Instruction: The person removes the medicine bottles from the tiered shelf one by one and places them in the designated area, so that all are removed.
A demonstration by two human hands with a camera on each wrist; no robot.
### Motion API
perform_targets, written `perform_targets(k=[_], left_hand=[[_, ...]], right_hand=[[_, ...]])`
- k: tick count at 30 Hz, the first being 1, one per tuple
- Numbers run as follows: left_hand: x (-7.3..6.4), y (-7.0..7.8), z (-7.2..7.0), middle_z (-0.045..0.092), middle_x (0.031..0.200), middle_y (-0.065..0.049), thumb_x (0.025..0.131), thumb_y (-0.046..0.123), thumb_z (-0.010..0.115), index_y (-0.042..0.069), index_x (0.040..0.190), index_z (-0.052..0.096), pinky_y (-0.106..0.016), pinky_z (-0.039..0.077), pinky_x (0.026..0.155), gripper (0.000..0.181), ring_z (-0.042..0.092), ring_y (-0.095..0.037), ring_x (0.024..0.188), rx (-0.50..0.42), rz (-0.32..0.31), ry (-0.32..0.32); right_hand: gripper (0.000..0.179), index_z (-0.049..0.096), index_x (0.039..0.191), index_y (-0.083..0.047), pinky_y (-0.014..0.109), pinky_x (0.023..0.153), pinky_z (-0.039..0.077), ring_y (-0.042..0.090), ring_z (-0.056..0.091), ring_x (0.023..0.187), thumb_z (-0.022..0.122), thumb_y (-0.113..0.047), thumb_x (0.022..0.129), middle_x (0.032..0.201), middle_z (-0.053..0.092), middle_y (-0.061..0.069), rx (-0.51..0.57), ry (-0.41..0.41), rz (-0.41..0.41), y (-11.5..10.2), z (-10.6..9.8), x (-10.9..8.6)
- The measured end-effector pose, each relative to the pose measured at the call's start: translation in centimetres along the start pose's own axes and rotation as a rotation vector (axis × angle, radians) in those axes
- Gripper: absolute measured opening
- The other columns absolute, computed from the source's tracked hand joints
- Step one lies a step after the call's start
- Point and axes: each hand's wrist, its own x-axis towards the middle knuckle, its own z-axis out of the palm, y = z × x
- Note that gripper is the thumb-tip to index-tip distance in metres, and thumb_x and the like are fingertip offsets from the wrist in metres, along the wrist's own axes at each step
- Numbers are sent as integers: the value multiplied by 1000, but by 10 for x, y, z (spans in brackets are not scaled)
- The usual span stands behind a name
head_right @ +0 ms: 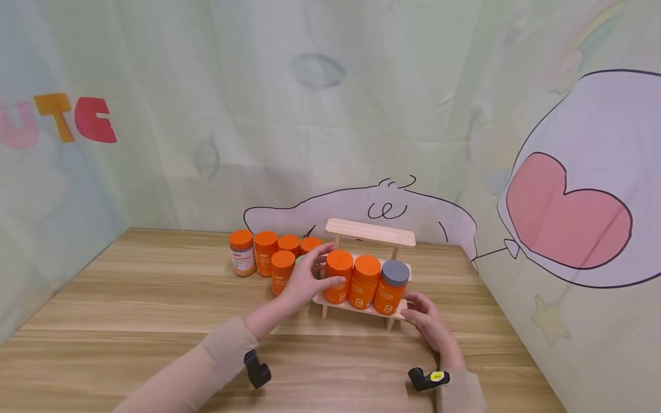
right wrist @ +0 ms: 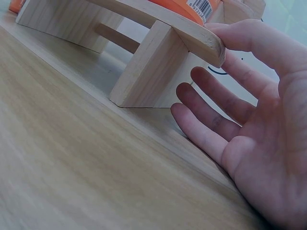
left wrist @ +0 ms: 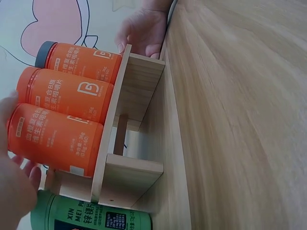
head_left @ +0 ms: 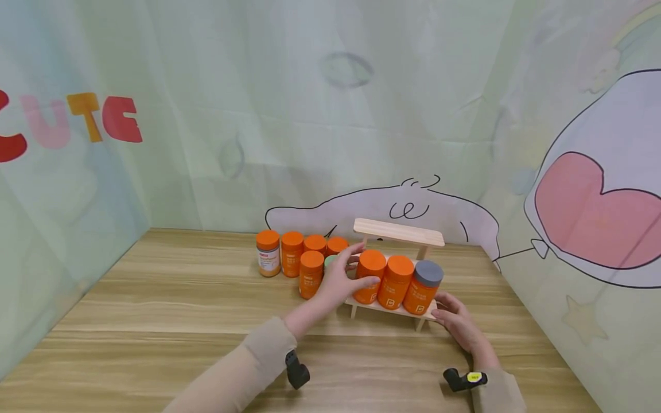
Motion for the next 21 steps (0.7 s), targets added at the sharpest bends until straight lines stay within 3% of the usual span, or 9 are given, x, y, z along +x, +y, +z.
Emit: perform_targets(k=[5,12,21], left_hand=[[-2,3,3,52,142,-13,82,23,80,7,146,42,-48,45,105,76,53,-33,126,22,-32,7],[-2,0,8,59,132,-13,83,22,79,6,144,43,-47,47,102,73,57,-31,119,72,-16,4],[-2,-4,11,60,131,-11,83,23,79,7,142,45,-46,47,101,69,57,-28,118,59,-31,2]], right_hand=[[39,60,110,-34,20,86,49,5,49,104,48,0,95,115,56,-18,6,-2,-4,0,0,1],[37,60,109,-33,20,86,49,5,49,105,49,-1,95,114,56,-18,2,12,9,0,0,1],[37,60,107,-34,20,86,48,5,47,104,50,-2,94,114,56,-18,-4,43,40,0,1,1]])
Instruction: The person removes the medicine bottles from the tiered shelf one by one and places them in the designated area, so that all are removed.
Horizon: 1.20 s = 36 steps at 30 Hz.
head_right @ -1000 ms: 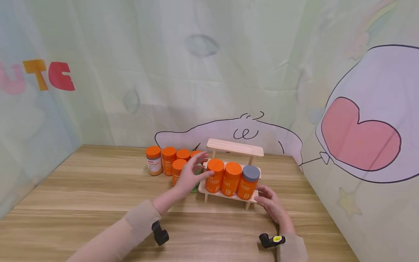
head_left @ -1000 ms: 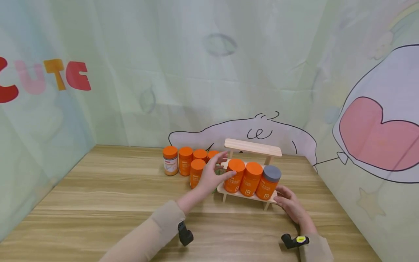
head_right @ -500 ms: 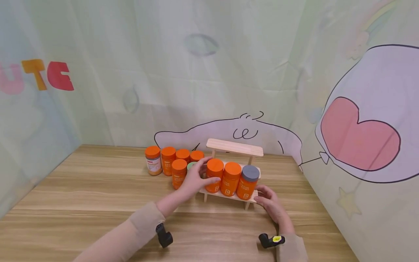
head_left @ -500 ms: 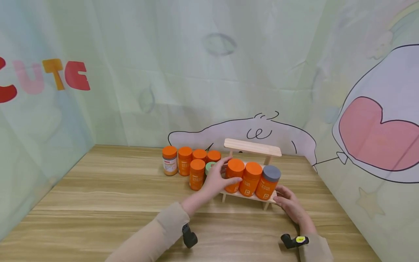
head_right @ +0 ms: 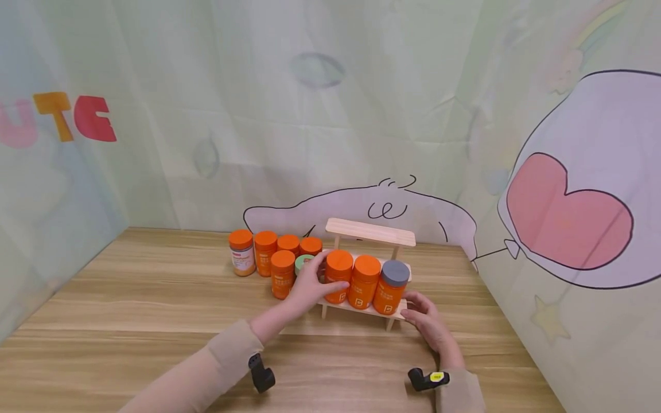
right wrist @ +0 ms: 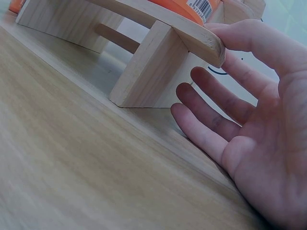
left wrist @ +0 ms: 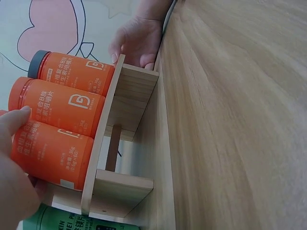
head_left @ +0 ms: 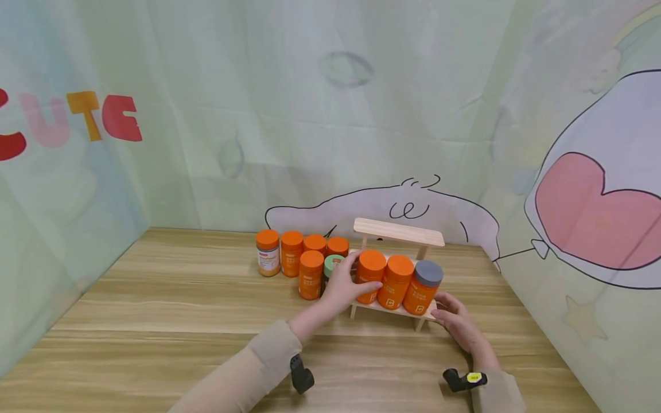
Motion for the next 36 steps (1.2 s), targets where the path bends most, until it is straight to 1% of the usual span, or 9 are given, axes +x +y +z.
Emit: perform_targets(k=[5,10,22,26,31,33,36], left_hand=[[0,0,1,60,131,-11,83,23,79,8,142,45,-46,47,102,69,57,-28,118,-21,-12,8],[0,0,2,60,131,-12,83,23,79,7,141,46,-47,47,102,69,57,-29,119,-24,-11,23],[-2,0,2,60,128,-12,82,22,80,8,138,49,-46,47,101,66,56,-28,118,-55,-13,60],[-3,3,-1,60,127,-11,81,21,80,9,137,50,-46,46,102,65,56,-28,118,-83,-10,89],[-4,10,-6,62,125,-12,81,20,81,7,138,49,-43,47,100,67,57,-27,115,-112,16,123],[-4,11,-8,63,123,-12,80,19,81,6,138,50,-42,48,97,67,59,-27,113,-107,35,141],[-3,12,-13,65,122,-12,80,18,82,6,137,52,-43,49,97,65,60,-27,112,-89,52,172]], right_hand=[[37,60,108,-34,20,86,48,6,48,104,50,-1,94,114,56,-19,4,-15,-18,1,0,0],[35,60,107,-34,20,85,48,7,48,104,52,-2,94,114,57,-19,14,-20,-32,1,0,-1],[37,61,109,-34,19,85,49,6,49,103,51,-2,94,114,57,-19,13,-31,-38,2,-1,0],[37,60,109,-34,20,85,49,7,48,103,51,-1,94,114,57,-18,10,-24,-30,2,0,0],[38,60,108,-34,20,85,48,5,49,103,49,-1,94,114,57,-19,11,-24,-21,1,-1,0],[38,60,109,-34,20,86,48,5,49,103,49,-1,95,114,57,-19,15,-32,-27,1,-1,0],[38,60,110,-34,20,86,48,4,49,103,48,-1,95,114,57,-19,22,-45,-36,1,-1,-1]])
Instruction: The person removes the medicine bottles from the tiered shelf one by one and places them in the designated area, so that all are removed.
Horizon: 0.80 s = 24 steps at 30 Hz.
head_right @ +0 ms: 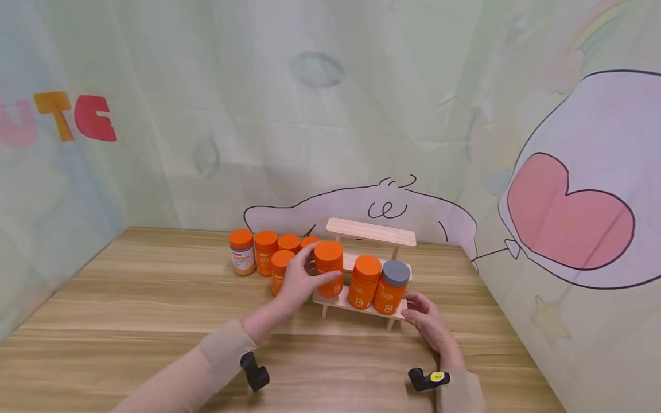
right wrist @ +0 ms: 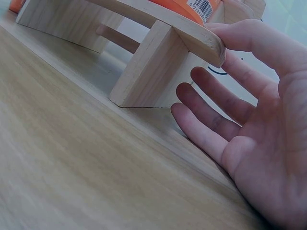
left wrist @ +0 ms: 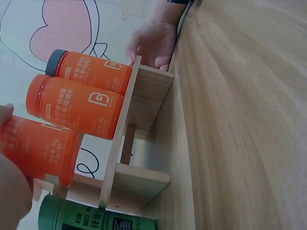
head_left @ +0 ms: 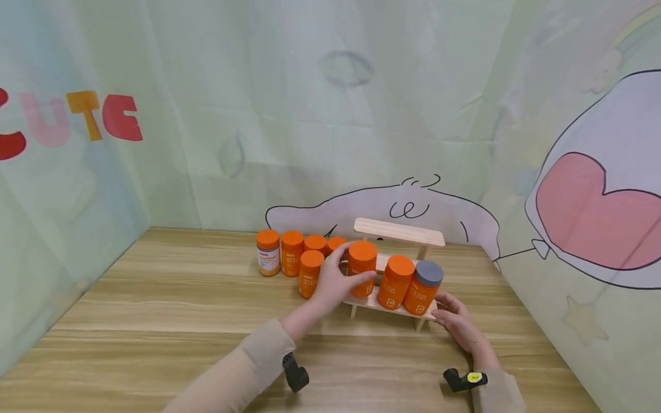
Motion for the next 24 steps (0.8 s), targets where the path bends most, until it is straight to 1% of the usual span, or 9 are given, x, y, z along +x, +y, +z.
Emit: perform_targets(k=[2,6,11,17,20,24], left_hand=[[1,0,-4,65,121,-12,79,17,82,6,135,53,-44,49,98,64,60,-27,112,11,15,16],[4,2,-12,65,118,-13,79,15,82,4,134,53,-46,47,98,62,59,-29,109,1,45,57],[4,5,-23,65,114,-16,79,14,81,2,135,52,-42,49,94,65,60,-28,104,-22,72,116],[6,10,-38,65,114,-17,79,7,79,2,131,57,-34,52,86,57,58,-22,99,-41,130,176],[6,12,-47,65,115,-17,79,6,77,2,130,57,-30,52,86,55,58,-20,99,-35,137,199],[5,14,-59,64,117,-17,79,7,77,2,131,57,-25,51,85,56,58,-22,102,-10,124,243]], right_hand=[[38,60,110,-34,20,86,48,4,49,103,48,-1,95,115,57,-18,4,-9,-6,0,0,0],[37,60,110,-34,20,86,48,4,49,104,49,-1,95,115,57,-19,6,-8,-1,-1,0,0],[38,60,109,-34,20,86,48,4,49,104,49,-1,95,114,57,-19,-3,1,9,-3,2,-1],[39,61,109,-35,19,86,49,5,49,103,50,-1,94,114,57,-19,-10,0,-3,-3,2,-1],[38,61,109,-35,19,86,49,4,49,104,51,-1,94,114,57,-19,-19,6,-5,-2,2,-1],[39,60,111,-35,19,86,49,4,51,104,50,-1,95,115,57,-19,-22,-10,-17,-1,1,0]])
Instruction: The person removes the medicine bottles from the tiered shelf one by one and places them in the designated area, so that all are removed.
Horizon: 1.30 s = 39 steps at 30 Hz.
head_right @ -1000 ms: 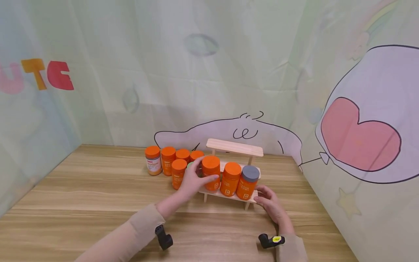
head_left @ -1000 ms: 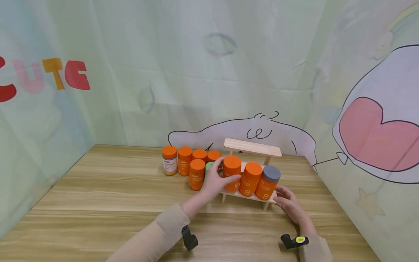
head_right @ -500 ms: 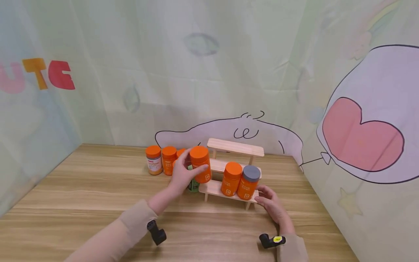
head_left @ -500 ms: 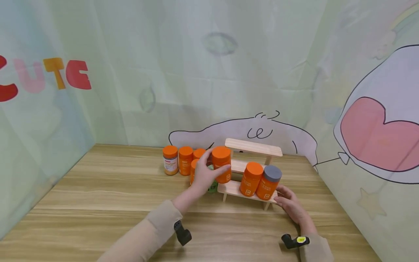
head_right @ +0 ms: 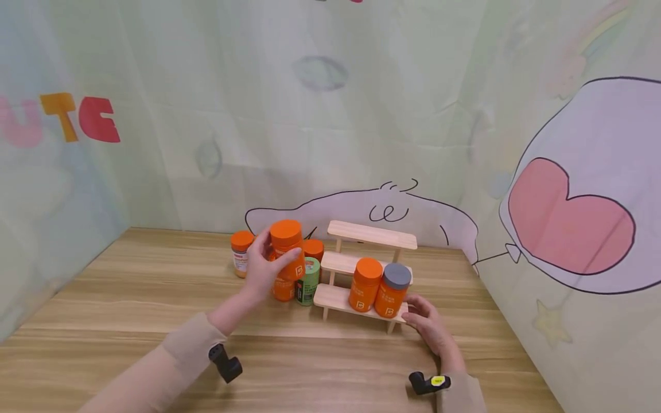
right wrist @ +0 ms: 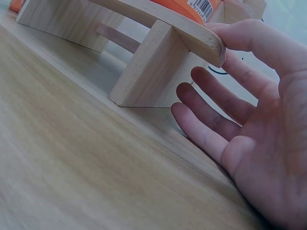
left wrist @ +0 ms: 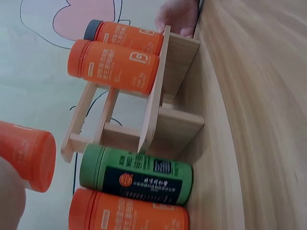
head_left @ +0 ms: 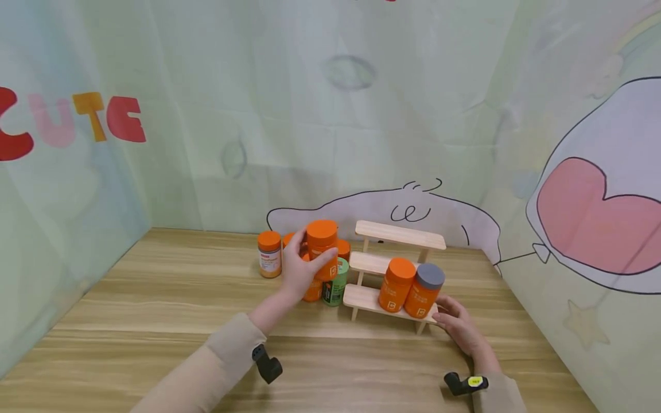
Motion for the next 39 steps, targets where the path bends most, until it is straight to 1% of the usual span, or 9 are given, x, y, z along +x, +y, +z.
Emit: perform_targets(k=[4,7,11,17,20,27,31,34,39], left_hand=[[3,-2,-12,61,121,-15,80,11,77,3,134,54,-24,48,86,59,56,-22,105,27,-25,28],[6,-6,-22,59,124,-12,81,15,78,6,136,52,-25,47,86,61,54,-19,105,28,-58,34],[6,-15,-34,59,124,-13,82,13,77,4,135,51,-24,45,88,60,52,-13,104,2,-71,53],[5,-29,-48,58,122,-17,81,5,75,-2,136,48,-15,45,81,62,52,-7,96,13,-105,141],[5,-33,-54,60,122,-19,81,6,76,-2,137,49,-16,44,81,62,52,-7,96,42,-107,171],[1,-42,-64,59,124,-19,81,6,77,-2,135,49,-18,41,84,62,49,-4,98,74,-111,146],[-2,-51,-66,60,122,-19,80,6,78,0,136,51,-17,42,83,63,49,-5,97,107,-138,145],[-3,-58,-67,59,125,-20,80,8,79,1,139,49,-24,45,89,66,52,-13,104,129,-185,128],[-3,-65,-63,52,136,-22,82,9,78,-2,142,41,-44,42,105,71,50,-32,121,143,-268,57]], right_hand=[[39,61,111,-34,19,86,49,4,52,103,49,0,95,114,58,-18,12,-3,-7,0,1,0],[38,61,109,-34,19,85,49,4,51,103,50,0,94,113,58,-19,14,14,3,0,2,0],[36,61,108,-35,19,84,49,5,50,103,52,-2,94,112,58,-19,15,26,10,0,3,0],[36,61,109,-34,19,85,49,5,50,103,53,-2,94,113,58,-18,23,11,-3,0,2,0],[37,62,108,-35,19,85,49,4,49,103,53,-2,94,112,57,-19,20,22,6,0,2,-1],[37,61,107,-35,19,85,49,5,49,103,52,-2,94,112,57,-19,8,45,25,0,3,-1],[37,61,108,-34,20,86,49,5,49,104,51,-2,94,113,57,-18,5,39,25,0,3,-1],[37,60,109,-34,20,86,49,5,50,105,50,-2,95,114,57,-18,2,23,15,0,2,-1],[38,60,110,-34,19,87,48,4,50,105,49,-1,95,115,56,-19,0,18,16,1,0,1]])
